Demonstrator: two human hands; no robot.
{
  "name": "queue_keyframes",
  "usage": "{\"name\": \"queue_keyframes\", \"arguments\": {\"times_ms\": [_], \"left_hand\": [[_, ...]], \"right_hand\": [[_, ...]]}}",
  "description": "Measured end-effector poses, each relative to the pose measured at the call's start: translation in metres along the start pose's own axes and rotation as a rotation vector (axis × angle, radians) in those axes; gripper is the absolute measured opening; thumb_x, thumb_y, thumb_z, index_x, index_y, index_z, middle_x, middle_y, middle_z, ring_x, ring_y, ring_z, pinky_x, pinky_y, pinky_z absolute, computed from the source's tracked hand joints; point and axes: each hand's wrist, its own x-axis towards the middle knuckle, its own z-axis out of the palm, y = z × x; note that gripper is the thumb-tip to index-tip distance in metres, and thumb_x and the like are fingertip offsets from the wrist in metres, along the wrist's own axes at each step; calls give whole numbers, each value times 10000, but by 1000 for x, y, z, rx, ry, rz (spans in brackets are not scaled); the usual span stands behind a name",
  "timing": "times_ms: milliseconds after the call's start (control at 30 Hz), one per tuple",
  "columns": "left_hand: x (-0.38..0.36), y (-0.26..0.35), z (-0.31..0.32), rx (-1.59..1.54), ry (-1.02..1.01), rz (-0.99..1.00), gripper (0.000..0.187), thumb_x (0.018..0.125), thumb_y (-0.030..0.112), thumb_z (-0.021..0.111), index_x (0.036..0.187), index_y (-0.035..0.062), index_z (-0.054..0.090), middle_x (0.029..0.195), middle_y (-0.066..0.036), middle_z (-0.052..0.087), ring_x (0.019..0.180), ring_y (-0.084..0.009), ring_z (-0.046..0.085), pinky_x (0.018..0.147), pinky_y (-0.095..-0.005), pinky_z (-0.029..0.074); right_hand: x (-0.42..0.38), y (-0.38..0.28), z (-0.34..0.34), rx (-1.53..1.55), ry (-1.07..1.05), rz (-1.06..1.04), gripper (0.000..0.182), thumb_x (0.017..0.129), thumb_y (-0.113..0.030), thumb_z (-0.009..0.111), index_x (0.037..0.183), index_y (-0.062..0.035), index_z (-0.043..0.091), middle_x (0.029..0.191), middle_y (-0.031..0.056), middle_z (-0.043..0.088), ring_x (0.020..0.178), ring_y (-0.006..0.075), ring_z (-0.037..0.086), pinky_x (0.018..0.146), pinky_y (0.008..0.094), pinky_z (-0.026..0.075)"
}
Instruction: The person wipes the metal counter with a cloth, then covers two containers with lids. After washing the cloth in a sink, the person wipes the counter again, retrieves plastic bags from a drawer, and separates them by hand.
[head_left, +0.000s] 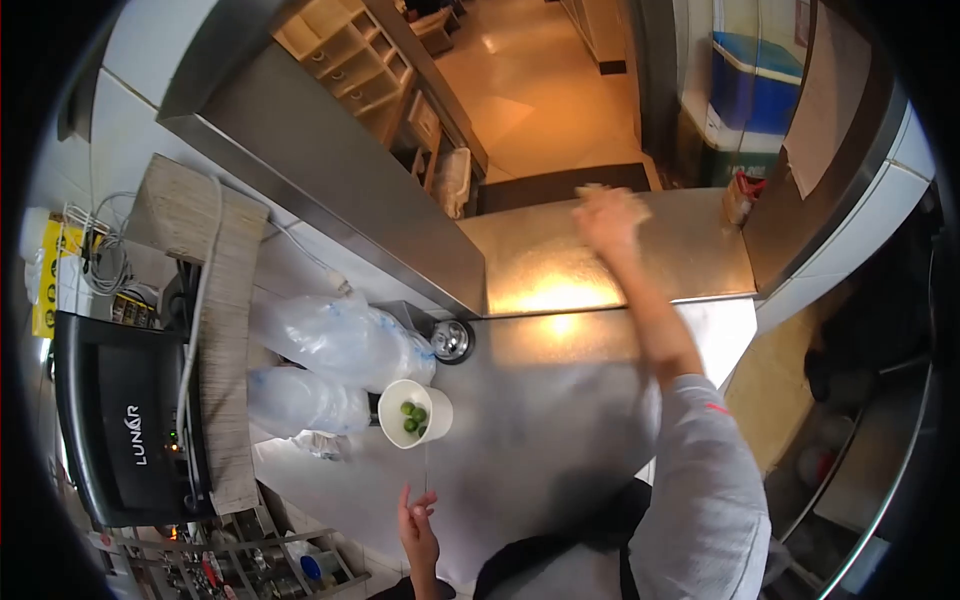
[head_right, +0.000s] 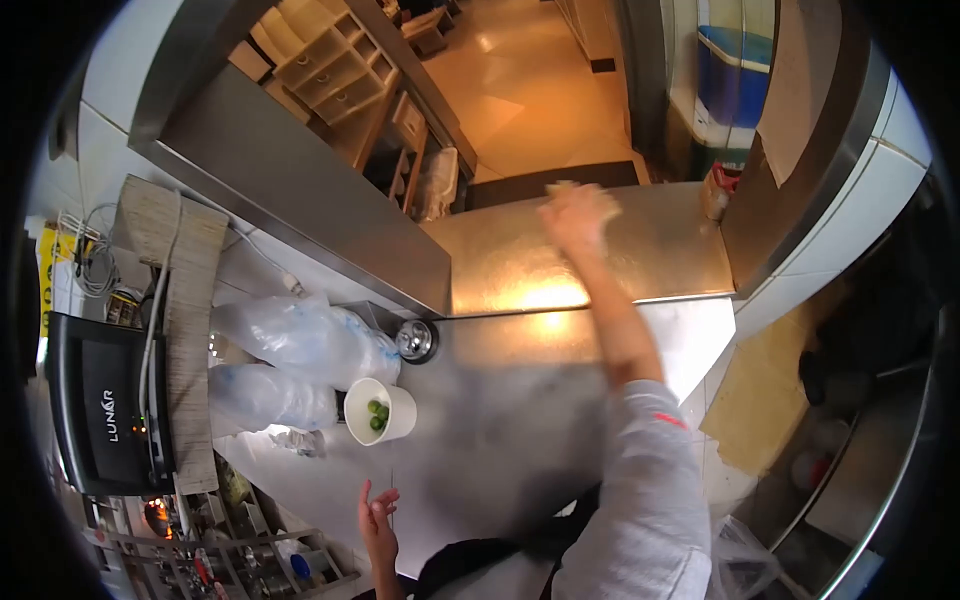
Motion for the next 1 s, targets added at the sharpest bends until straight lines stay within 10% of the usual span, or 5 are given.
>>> {"name": "queue_keyframes", "arguments": {"times_ms": [267, 467, 633, 800, 1000], "left_hand": [[-9, -19, -7, 30, -40, 25, 418, 970, 230, 359, 1317, -3, 353, 1008, -146, 616, 915, -187, 584, 795, -299, 449], [2, 7, 1, -11, -150, 100, 421, 957, 213, 378, 1312, -13, 370, 1017, -124, 616, 917, -150, 540, 835, -264, 404], [-26, -29, -18, -16, -127, 75, 430, 957, 232, 376, 1312, -11, 372, 1023, -124, 618, 921, -157, 545, 839, -282, 409], [-61, -41, -43, -95, -44, -24, 415, 950, 220, 389, 1314, 20, 380, 1042, -125, 624, 952, -178, 567, 873, -293, 409], [-77, -58, -70, -96, -165, 41, 404, 949, 231, 401, 1309, 46, 396, 1058, -117, 626, 992, -206, 576, 902, -311, 408]], "right_hand": [[-79, 88, -13, -90, 252, 299, 518, 884, -444, 424, 1254, -83, 465, 1344, 156, 402, 1220, 359, 384, 977, 562, 281], [-207, -94, -4, 291, -58, -517, 416, 848, -289, 487, 1212, -88, 486, 1330, 150, 401, 1238, 310, 357, 1008, 546, 251], [-193, 80, -55, 241, 267, -142, 146, 776, -172, 574, 814, -31, 573, 890, 163, 559, 834, 325, 534, 731, 422, 435], [-224, 175, -50, -34, 295, 163, 445, 902, -355, 449, 1190, -19, 491, 1278, 226, 441, 1211, 391, 358, 999, 435, 301], [-363, -8, -56, -183, 113, -190, 598, 903, -471, 385, 1313, -36, 413, 1402, 173, 325, 1317, 366, 235, 1055, 511, 174]]}}
